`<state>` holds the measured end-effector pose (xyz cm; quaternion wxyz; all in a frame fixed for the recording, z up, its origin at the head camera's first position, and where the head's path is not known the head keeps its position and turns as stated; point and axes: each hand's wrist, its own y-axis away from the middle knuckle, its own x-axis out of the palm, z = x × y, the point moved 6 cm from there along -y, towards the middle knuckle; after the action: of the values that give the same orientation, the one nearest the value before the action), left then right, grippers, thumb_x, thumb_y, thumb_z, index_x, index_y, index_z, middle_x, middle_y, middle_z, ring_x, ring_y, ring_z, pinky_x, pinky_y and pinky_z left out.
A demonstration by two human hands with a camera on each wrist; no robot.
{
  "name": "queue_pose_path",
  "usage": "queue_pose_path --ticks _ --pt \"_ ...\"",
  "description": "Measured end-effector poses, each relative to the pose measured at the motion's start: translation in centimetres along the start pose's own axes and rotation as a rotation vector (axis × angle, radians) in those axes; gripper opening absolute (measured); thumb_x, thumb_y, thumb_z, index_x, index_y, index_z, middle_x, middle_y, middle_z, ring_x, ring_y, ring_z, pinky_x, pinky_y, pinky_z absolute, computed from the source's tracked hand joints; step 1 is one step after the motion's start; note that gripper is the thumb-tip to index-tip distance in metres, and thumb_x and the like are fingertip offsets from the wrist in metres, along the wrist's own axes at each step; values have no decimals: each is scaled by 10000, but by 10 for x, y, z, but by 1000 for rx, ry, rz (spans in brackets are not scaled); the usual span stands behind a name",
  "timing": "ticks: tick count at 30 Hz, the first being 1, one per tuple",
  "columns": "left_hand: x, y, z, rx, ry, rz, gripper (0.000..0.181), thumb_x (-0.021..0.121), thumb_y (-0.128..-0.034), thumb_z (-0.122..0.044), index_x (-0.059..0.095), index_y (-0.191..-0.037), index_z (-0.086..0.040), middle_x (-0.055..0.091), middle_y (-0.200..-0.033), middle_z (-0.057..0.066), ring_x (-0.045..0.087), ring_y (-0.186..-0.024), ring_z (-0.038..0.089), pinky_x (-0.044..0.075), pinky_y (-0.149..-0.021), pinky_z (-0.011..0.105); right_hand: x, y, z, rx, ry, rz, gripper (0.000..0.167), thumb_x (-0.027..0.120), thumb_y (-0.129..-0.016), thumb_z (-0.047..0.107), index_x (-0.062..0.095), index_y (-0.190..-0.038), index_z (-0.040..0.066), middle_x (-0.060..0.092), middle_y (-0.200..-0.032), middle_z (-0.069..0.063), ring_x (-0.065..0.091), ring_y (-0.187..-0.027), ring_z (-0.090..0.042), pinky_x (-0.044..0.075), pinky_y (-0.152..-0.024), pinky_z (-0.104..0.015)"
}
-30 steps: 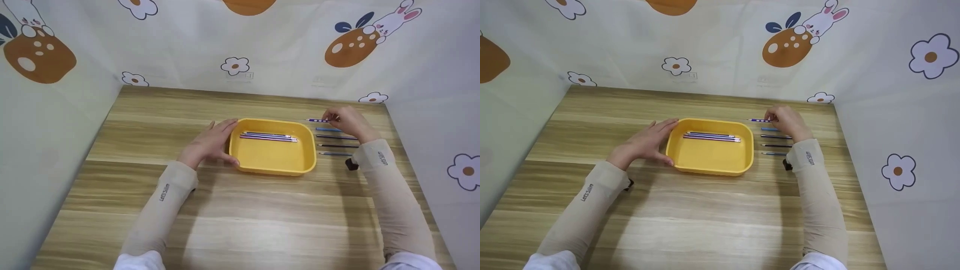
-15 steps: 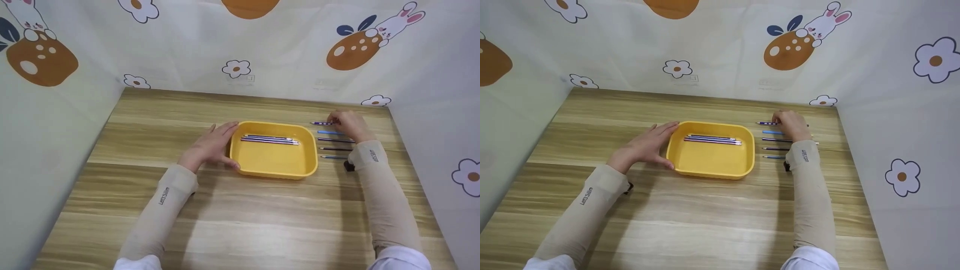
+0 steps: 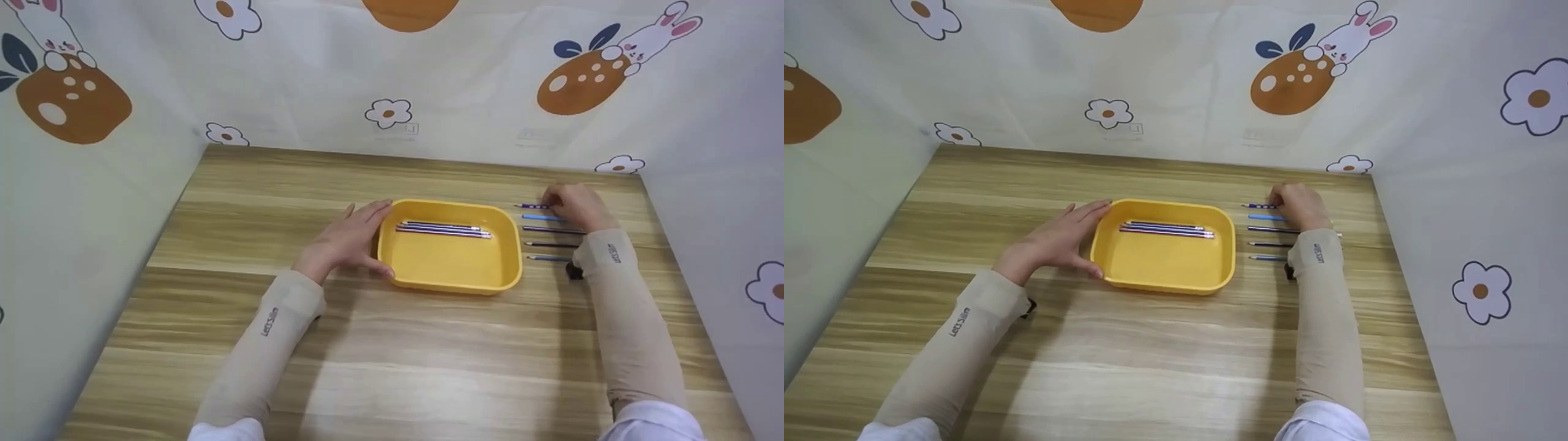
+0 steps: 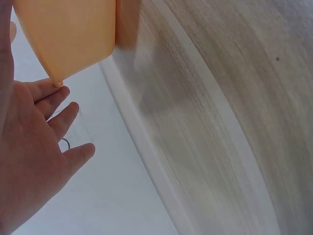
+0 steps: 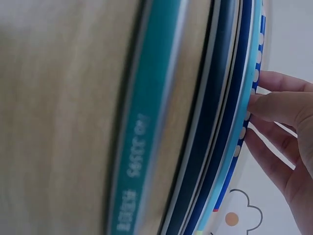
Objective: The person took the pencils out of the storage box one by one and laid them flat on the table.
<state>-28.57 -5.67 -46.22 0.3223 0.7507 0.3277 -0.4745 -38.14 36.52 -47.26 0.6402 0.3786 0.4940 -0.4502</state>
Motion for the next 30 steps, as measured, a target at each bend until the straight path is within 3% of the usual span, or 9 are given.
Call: queue_pose_path --ticks 10,16,24,30 --pt "0 -1 -1 -11 3 17 1404 674 -553 -876 117 -1615 -145 121 -1695 29 126 -1570 212 66 -1292 525 -7 6 -3 76 -46 29 148 647 -914 36 723 -1041 43 723 -1022 -188 662 -935 -346 545 -844 -534" --pt "-1 -2 -1 -15 2 24 1393 704 -572 -849 103 -1616 -149 114 -1696 27 123 -1570 220 53 -1294 520 -12 10 -1 138 -92 51 169 637 -962 103 706 -1101 36 708 -1041 -192 648 -928 -323 551 -810 -508" --pt "-2 0 -3 1 -1 8 1349 761 -608 -782 134 -1610 -132 144 -1689 39 143 -1566 223 80 -1285 550 -21 11 10 79 -160 -8 174 651 -929 60 701 -1087 8 706 -1056 -213 655 -985 -362 545 -865 -547" --pt "-2 0 -3 -3 4 13 1345 764 -614 -775 130 -1610 -131 147 -1688 43 139 -1566 222 76 -1286 548 -22 12 17 68 -246 2 203 647 -937 74 696 -1119 -1 699 -1117 -216 656 -1036 -376 548 -923 -557"
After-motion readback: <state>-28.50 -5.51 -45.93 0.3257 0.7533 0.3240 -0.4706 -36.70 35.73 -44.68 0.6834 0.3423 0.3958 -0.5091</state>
